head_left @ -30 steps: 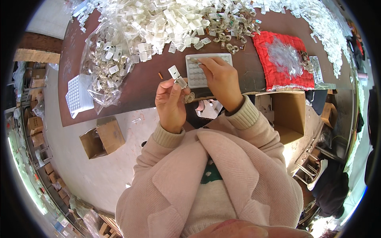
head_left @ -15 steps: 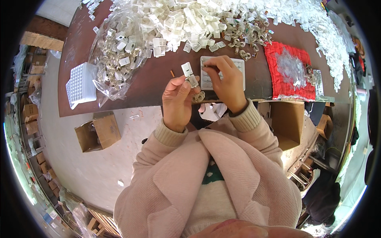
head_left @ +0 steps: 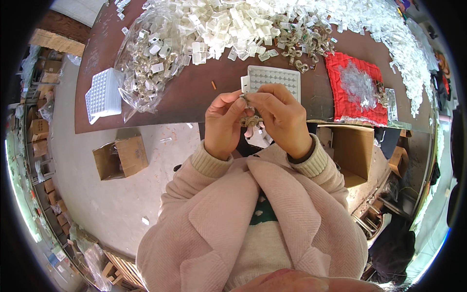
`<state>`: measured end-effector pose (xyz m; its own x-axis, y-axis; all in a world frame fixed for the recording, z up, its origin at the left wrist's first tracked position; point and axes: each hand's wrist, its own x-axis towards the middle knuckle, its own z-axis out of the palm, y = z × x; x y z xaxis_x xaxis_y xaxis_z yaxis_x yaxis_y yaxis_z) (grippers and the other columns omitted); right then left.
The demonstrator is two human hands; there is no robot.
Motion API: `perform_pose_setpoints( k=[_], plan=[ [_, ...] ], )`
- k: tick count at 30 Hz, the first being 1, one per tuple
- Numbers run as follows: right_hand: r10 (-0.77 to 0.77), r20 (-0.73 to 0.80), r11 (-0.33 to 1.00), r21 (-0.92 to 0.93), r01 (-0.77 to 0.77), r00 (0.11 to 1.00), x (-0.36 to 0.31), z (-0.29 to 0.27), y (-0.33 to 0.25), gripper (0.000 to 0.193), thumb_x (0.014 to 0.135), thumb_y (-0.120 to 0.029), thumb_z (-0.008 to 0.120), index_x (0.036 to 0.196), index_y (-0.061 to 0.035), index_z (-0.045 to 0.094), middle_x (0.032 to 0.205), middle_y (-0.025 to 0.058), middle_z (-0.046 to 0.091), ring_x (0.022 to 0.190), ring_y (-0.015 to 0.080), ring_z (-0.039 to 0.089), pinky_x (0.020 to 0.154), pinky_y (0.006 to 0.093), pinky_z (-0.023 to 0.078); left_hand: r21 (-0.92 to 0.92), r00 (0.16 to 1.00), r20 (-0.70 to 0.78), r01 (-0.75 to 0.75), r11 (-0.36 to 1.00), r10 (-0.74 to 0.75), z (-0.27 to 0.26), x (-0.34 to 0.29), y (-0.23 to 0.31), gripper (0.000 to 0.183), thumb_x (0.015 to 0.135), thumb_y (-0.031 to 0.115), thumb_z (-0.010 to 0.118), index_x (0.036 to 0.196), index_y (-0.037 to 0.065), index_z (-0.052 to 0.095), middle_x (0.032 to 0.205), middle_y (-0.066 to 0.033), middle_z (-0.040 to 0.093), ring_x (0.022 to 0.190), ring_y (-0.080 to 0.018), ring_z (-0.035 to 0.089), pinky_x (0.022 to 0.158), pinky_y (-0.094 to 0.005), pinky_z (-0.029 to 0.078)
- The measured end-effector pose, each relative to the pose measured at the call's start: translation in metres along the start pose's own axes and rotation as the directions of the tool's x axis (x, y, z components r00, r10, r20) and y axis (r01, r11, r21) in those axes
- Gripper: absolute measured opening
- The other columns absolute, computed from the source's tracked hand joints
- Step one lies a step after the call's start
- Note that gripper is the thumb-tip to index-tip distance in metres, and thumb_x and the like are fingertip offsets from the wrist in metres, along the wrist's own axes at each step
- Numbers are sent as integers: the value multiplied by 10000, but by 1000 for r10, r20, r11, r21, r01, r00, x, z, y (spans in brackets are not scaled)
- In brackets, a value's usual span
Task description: The person assembles small LED light units by inserting a green LED into a white plastic housing and attaching a metal clip. They repeatedly test each unit by pressing a button to confirm it lights up, then place the finished units into a white tray on the table.
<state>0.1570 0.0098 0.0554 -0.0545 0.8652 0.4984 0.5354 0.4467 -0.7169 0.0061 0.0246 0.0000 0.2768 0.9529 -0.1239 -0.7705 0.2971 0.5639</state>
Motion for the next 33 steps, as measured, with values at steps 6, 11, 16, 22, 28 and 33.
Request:
perform_pose_setpoints(
  k=[6,11,16,22,28,33],
  plan=[
    [-125,-145,991,-67,116,982,2,1,7,296,752,74,691,1025,-39,714,942,89,710,800,262,679,695,352,550,-54,992,30,126,991,-124,-2,-2,-2,138,991,59,611,1120,22,642,993,-84,705,823,-157,693,628,-284,567],
    [-243,-53,958,-170,231,969,3,6,10,286,760,35,693,1033,-48,716,935,67,725,821,245,691,697,349,548,-51,992,11,123,991,-123,-7,1,-3,131,994,70,610,1116,30,636,990,-78,703,808,-164,697,558,-286,558],
    [-87,-71,984,-160,75,994,5,20,18,260,809,6,684,1061,-47,716,953,100,722,851,273,695,691,369,545,-72,996,-60,66,995,-71,-18,6,-3,123,989,69,618,1107,40,637,1005,-92,702,789,-168,687,516,-290,547],
    [181,-110,916,-342,-209,977,24,43,65,206,878,-71,653,1073,-67,719,919,120,675,804,313,666,664,411,526,-56,992,-51,113,992,-116,-25,10,2,132,996,96,614,1116,59,655,1065,-151,697,805,-163,622,724,-299,519],
    [154,-91,890,-420,-178,984,28,44,65,120,890,-80,694,1002,-56,730,892,110,688,741,291,674,653,369,535,-88,992,-9,126,988,-127,-26,11,8,134,994,94,617,1120,67,652,1084,-155,695,802,-172,620,695,-294,515],
    [145,1,989,-42,-145,989,17,26,21,149,840,55,698,969,-20,714,907,100,714,763,233,693,686,318,550,-102,996,-57,58,993,-64,-23,10,6,127,975,62,635,1100,44,640,998,-119,703,762,-175,683,437,-272,500]
  ],
)
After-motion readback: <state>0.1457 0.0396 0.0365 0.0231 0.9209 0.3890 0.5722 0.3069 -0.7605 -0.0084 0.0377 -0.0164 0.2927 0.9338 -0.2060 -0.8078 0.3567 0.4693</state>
